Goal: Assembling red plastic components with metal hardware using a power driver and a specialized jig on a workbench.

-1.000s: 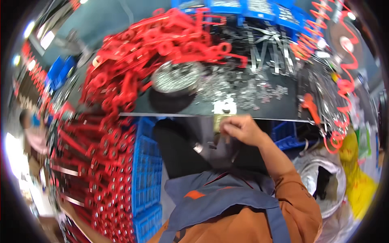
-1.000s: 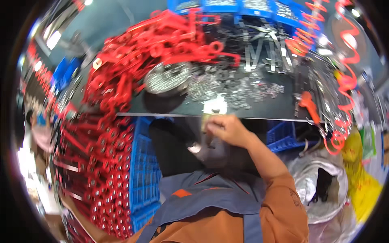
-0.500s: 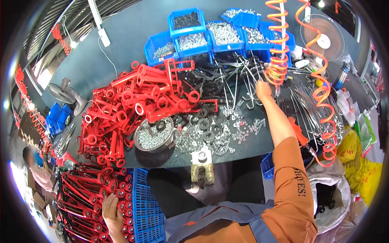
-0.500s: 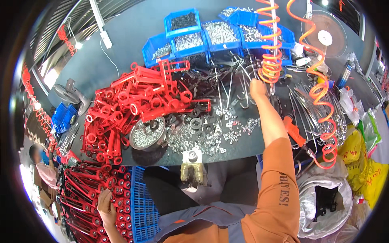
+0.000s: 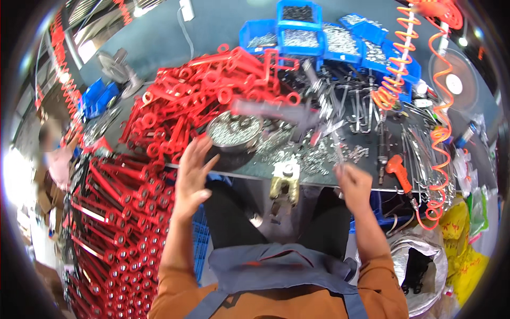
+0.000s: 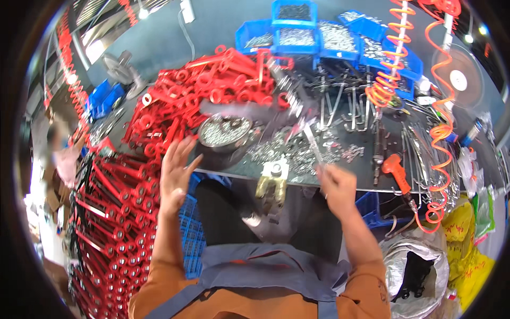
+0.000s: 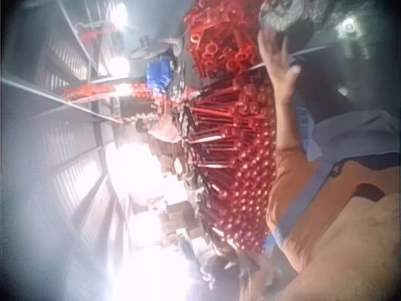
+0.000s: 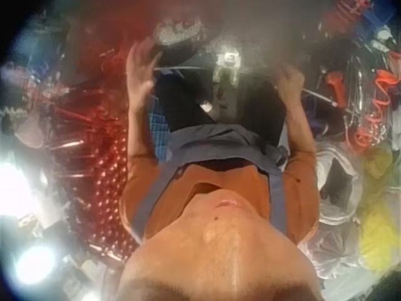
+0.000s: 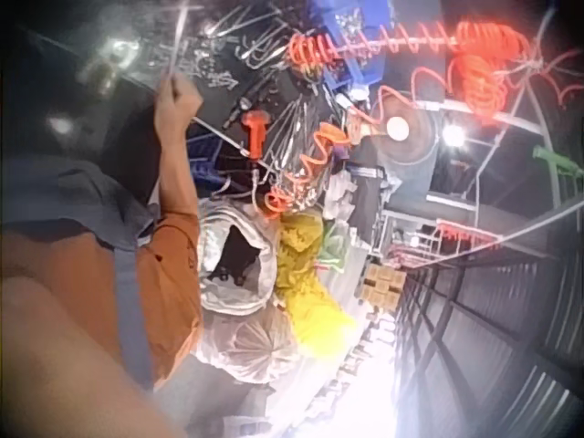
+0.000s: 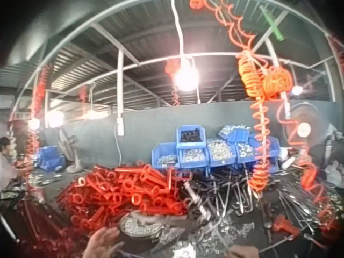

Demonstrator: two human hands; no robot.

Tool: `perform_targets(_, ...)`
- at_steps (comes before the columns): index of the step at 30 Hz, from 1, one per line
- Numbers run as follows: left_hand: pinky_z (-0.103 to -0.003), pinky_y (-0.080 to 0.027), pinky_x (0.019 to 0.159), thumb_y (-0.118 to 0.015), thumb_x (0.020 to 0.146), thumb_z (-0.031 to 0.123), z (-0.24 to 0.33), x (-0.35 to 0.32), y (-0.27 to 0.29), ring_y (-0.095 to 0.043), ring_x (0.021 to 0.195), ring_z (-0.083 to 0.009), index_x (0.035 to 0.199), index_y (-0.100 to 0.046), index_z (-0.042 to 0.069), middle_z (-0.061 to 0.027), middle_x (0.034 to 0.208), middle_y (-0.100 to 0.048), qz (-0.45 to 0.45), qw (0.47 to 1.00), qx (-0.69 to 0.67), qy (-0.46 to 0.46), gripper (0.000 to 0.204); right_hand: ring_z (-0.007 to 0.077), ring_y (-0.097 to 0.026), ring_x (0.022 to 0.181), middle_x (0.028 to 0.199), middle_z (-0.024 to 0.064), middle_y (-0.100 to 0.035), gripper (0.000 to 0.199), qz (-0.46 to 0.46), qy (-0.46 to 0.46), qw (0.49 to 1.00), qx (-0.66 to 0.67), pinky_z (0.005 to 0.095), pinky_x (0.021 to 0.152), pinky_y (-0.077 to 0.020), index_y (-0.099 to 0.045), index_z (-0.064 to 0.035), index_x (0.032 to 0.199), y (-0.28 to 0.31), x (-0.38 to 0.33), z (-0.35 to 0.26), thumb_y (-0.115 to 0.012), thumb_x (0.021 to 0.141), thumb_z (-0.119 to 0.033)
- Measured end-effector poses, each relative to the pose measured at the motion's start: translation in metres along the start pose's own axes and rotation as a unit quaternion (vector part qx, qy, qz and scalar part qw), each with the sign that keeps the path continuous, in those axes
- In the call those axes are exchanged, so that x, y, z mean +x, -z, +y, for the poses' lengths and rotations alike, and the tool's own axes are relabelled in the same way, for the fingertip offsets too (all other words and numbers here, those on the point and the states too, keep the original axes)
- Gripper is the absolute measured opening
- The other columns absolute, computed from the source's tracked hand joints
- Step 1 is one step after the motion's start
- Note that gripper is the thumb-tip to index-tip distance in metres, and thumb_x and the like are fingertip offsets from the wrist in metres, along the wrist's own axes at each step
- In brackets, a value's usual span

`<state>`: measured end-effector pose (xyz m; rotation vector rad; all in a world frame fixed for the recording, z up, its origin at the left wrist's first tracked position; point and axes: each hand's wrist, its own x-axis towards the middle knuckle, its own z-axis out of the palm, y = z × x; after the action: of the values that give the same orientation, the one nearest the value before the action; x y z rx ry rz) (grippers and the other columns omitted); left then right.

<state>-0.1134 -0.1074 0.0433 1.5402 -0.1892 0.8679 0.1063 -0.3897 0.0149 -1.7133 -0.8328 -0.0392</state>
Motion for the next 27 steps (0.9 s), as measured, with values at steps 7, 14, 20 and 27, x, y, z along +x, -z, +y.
perform_targets(7,-0.056,-0.034,0.102,-0.065,0.080,0.035,0.002,-0.009,-0.058,-0.043,0.123,-0.0449,0.128,-0.052,0.005,-0.0320,0.133,-0.040,-0.159,0.985,-0.058,-0.044,0.058,0.0084,-0.050,0.055,0.066,0.0041,-0.054,0.010,-0.206,-0.006,0.967,0.149,0.0226,0.050,-0.0385,-0.067,0.0016,0.090,-0.051,-0.116,-0.009,-0.063,0.081,0.002)
perform_targets(14,-0.052,-0.034,0.103,-0.052,0.087,0.024,-0.002,-0.018,-0.065,-0.047,0.122,-0.0442,0.124,-0.056,0.001,-0.0278,0.127,-0.051,-0.093,0.991,0.057,-0.071,0.044,0.0333,-0.053,0.107,0.118,0.0232,-0.052,0.047,-0.251,0.044,0.945,-0.204,0.0388,0.089,-0.0436,-0.049,0.0016,0.125,-0.061,-0.139,0.049,-0.065,0.084,-0.015)
perform_targets(20,-0.058,-0.021,0.107,-0.062,0.082,0.024,-0.121,-0.059,-0.096,-0.047,0.125,-0.0362,0.119,-0.060,0.004,-0.0158,0.123,-0.059,-0.125,0.900,0.386,-0.159,0.042,0.0384,-0.045,0.120,0.135,0.0278,-0.036,0.061,-0.274,-0.045,0.940,-0.199,0.0379,0.099,-0.0403,-0.037,0.0023,0.133,-0.055,-0.121,0.076,-0.065,0.084,-0.019)
perform_targets(27,-0.060,-0.024,0.104,-0.069,0.074,0.046,-0.143,-0.055,-0.107,-0.057,0.112,-0.0293,0.115,-0.062,0.007,-0.0122,0.112,-0.063,-0.067,0.831,0.537,-0.133,0.057,0.0300,-0.064,0.083,0.092,0.0165,-0.064,0.015,-0.016,0.049,0.994,-0.098,0.0343,0.073,-0.0507,-0.064,0.0019,0.096,-0.041,-0.033,0.076,-0.063,0.081,-0.003)
